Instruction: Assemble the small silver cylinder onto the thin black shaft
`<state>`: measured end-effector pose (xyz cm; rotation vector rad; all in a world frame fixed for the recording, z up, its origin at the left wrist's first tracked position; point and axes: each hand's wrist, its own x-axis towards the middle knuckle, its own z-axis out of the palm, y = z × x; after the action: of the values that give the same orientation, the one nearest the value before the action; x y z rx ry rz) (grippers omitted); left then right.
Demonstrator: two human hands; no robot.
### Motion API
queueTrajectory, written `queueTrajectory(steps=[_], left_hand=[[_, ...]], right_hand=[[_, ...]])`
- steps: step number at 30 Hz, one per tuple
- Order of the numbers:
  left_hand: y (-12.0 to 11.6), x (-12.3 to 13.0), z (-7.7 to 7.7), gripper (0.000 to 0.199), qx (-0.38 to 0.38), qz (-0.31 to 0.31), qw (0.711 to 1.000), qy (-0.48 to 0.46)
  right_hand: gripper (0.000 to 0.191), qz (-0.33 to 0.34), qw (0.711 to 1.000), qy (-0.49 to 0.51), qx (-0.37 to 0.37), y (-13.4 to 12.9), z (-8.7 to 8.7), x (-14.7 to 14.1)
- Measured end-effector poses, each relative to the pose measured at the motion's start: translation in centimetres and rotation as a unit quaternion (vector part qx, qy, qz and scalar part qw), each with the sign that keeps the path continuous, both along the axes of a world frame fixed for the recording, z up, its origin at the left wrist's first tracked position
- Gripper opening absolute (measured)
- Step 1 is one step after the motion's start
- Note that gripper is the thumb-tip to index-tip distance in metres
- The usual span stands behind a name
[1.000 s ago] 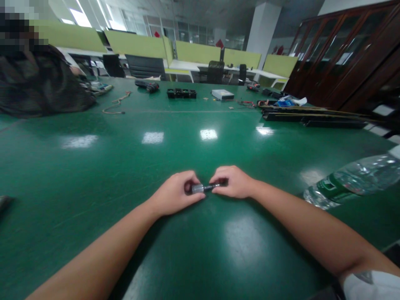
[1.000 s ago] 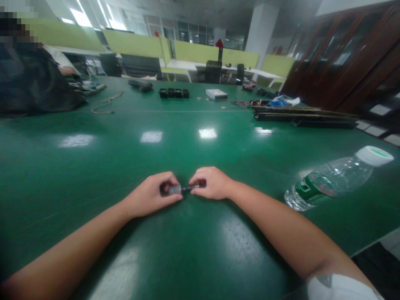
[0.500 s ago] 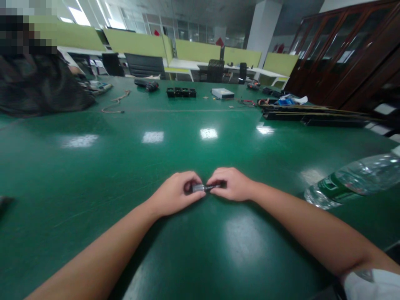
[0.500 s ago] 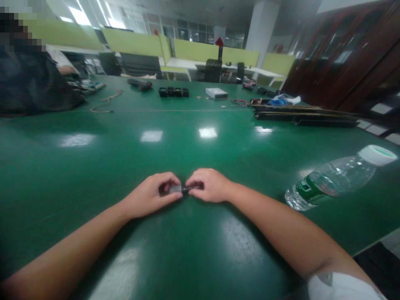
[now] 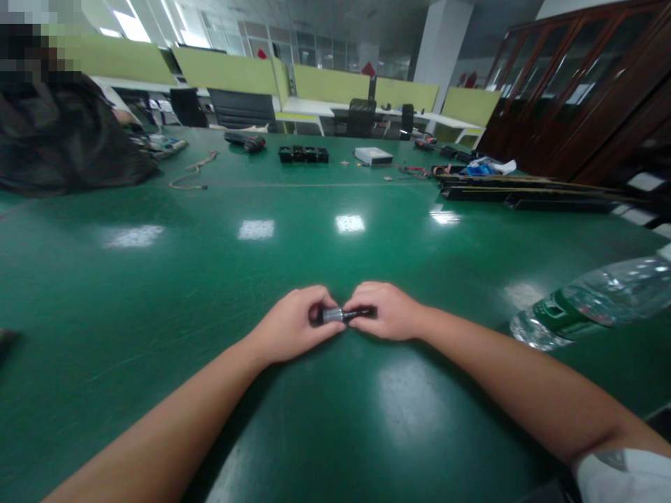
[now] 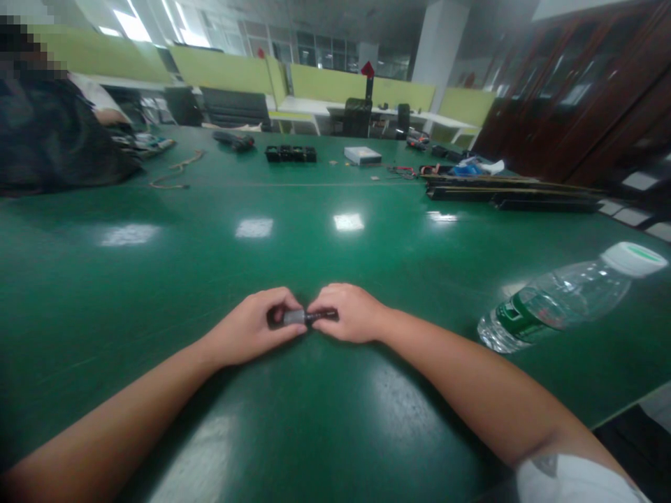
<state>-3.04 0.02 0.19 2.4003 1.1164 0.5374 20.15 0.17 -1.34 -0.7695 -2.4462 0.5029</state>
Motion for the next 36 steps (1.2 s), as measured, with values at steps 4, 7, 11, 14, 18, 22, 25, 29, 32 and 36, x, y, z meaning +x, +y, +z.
queueTrajectory(steps=[4,7,11,14,18,22,25,29,32,36], left_hand=[[0.00,0.00,0.13,0.025,-0.001,-0.006,1.000,0.002],[-0.01,-0.03,0.17,0.025,-0.003,-0.006,1.000,0.004],[0.04,-0.12,0.10,0.026,-0.004,-0.009,1.000,0.007],[0.10,-0.16,0.03,0.026,-0.002,-0.013,1.000,0.009],[0.11,-0.15,-0.01,0.026,-0.002,-0.011,1.000,0.012],[0.06,-0.08,0.09,0.027,-0.004,-0.011,1.000,0.010],[0.02,-0.03,0.19,0.026,-0.008,-0.008,1.000,0.008],[0.02,-0.03,0.21,0.025,-0.006,-0.004,1.000,0.002],[0.05,-0.06,0.17,0.026,-0.007,-0.005,1.000,0.002],[0.07,-0.10,0.12,0.028,-0.009,-0.006,1.000,0.005]], right_hand=[[0.017,-0.001,1.000,-0.001,-0.004,0.08,-0.15,0.06],[0.016,-0.004,1.000,-0.005,-0.004,0.14,-0.25,0.11],[0.015,-0.005,1.000,-0.005,0.000,0.13,-0.18,0.12],[0.015,-0.004,1.000,-0.007,-0.001,0.09,-0.04,0.10],[0.014,-0.004,1.000,-0.002,-0.005,0.08,0.03,0.14],[0.012,-0.012,1.000,0.002,-0.011,0.16,-0.09,0.23],[0.012,-0.020,1.000,-0.001,-0.014,0.24,-0.19,0.30],[0.012,-0.026,1.000,-0.005,-0.008,0.29,-0.26,0.37],[0.011,-0.030,1.000,-0.008,-0.004,0.31,-0.26,0.43],[0.009,-0.031,0.999,-0.004,-0.004,0.36,-0.18,0.55]])
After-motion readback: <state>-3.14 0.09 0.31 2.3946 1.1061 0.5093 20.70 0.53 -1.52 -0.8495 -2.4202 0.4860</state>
